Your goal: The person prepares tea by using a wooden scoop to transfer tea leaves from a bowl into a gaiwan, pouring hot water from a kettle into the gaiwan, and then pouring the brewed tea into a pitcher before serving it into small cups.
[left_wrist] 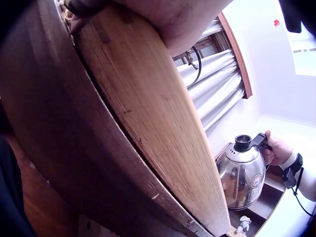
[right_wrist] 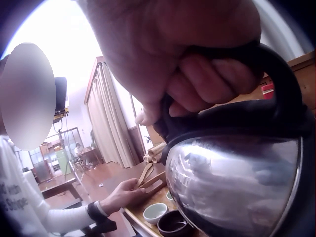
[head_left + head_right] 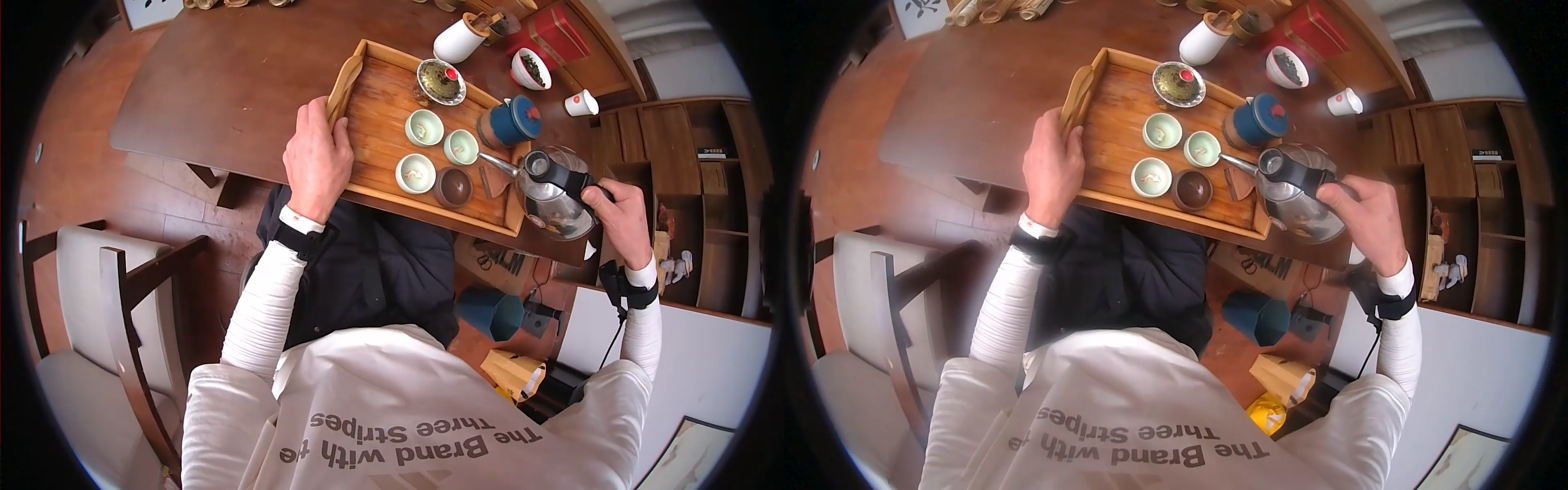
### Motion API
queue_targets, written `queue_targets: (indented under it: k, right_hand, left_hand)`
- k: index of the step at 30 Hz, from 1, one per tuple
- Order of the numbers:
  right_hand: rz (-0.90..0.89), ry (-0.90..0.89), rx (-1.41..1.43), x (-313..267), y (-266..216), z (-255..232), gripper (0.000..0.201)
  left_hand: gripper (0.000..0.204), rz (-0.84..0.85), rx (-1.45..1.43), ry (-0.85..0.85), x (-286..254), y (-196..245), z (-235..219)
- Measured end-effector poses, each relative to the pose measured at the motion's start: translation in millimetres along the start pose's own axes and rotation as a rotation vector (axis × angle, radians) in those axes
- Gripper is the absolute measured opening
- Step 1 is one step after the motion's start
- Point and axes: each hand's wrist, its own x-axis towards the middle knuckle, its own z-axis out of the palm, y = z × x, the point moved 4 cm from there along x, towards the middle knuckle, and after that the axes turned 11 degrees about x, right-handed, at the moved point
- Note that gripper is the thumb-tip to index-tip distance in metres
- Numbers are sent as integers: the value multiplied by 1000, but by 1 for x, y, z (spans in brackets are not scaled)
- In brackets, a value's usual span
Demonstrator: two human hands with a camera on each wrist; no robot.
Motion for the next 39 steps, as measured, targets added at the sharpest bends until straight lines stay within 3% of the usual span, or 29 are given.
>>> queue_targets:
  k: [11,19,25,29,34,39]
  right_hand:
    - [-74,-8,-122,6,-35,-12,36]
    - [-276,3,-213,4,-77,-21,36]
    - [-518,-47,-388,12,-107,1,40]
    - [-629,-81,-435,17,-114,16,44]
    - [-758,-97,-515,15,-115,28,65]
    - [-796,-137,-560,-5,-116,34,66]
  left_hand:
    - [31,-27,-24,-14,0,-1,0]
    - [29,-73,-66,-20,-1,-1,-1]
    - [31,-43,-46,-33,0,-1,-1]
    - [30,-50,-53,-25,0,-2,-1]
    - [31,-32,-62,0,-1,-2,-2]
    - [31,-39,-44,-7,0,-2,-1]
